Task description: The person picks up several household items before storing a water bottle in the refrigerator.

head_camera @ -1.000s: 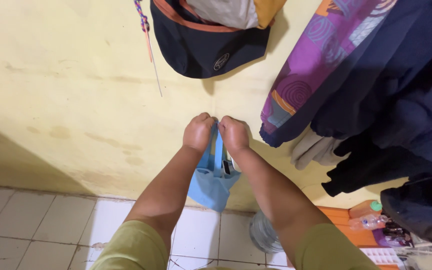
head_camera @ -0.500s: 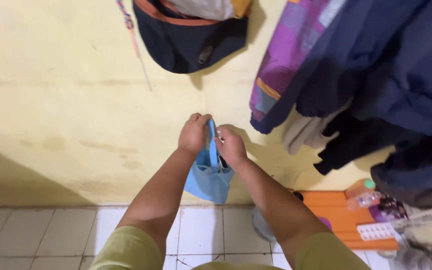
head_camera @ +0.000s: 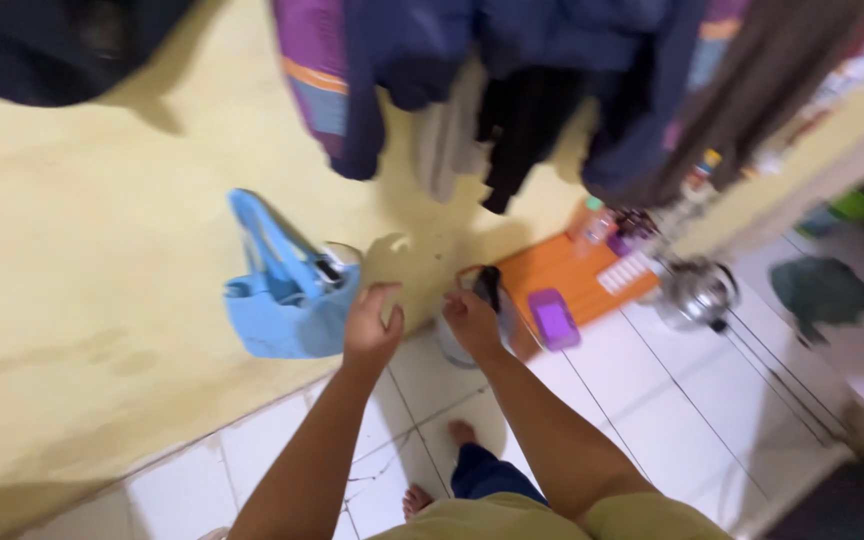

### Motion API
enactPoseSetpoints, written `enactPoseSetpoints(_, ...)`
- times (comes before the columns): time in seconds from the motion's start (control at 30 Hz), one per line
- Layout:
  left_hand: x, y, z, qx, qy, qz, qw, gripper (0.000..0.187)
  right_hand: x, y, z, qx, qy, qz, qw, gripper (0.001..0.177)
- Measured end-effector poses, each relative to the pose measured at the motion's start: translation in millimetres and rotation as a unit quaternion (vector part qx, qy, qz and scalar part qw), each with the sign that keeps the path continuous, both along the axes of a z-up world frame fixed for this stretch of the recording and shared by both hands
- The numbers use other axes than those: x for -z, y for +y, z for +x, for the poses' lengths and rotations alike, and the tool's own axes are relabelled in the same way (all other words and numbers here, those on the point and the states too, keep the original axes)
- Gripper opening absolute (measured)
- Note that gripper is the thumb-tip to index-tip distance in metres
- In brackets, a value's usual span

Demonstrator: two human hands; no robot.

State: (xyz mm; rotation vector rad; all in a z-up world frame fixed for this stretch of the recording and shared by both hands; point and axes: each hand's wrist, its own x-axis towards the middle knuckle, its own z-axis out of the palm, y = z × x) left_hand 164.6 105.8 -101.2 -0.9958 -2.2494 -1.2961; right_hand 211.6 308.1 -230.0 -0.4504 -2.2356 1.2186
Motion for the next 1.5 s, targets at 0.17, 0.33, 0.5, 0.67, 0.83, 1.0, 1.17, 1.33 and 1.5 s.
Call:
enactPoseSetpoints(0.17, 71, 46, 56, 0.109, -0.131, 0.002, 0.985, 0.028, 20, 54, 111, 0.059, -0.069, -0.084, 0.992, 0.024)
enactPoseSetpoints(0.33, 108, 85, 95, 0.186, -0.229, -0.038, 0.955, 0.025, 18, 90, 195, 0.128, -0.174, -0.267, 0.939, 0.026)
enactPoseSetpoints(0.5, 129, 146, 138, 0.154, -0.319, -0.084, 0.931, 0.025, -11, 132, 265, 0.161, -0.216, -0.356, 0.895, 0.033)
enactPoseSetpoints(0.67, 174, 211, 209, 0.154, -0.380, -0.110, 0.906, 0.020, 14, 192, 359, 0.176, -0.215, -0.396, 0.875, 0.034)
enactPoseSetpoints(0.83, 204, 277, 289, 0.149, -0.435, -0.111, 0.881, 0.020, 30, 256, 466, 0.207, -0.218, -0.435, 0.849, 0.035)
enactPoseSetpoints(1.0, 206, 350, 334, 0.150, -0.490, -0.078, 0.855, 0.020, 35, 322, 512, 0.242, -0.228, -0.443, 0.832, 0.035)
enactPoseSetpoints(1.17, 229, 408, 327, 0.159, -0.506, -0.045, 0.846, 0.021, 45, 388, 478, 0.206, -0.204, -0.461, 0.839, 0.035)
enactPoseSetpoints(1.33, 284, 459, 283, 0.135, -0.524, -0.049, 0.839, 0.022, 104, 454, 426, 0.172, -0.190, -0.494, 0.831, 0.036)
enactPoseSetpoints(1.5, 335, 531, 240, 0.045, -0.487, -0.193, 0.851, 0.020, 133, 520, 402, 0.168, -0.224, -0.512, 0.812, 0.036)
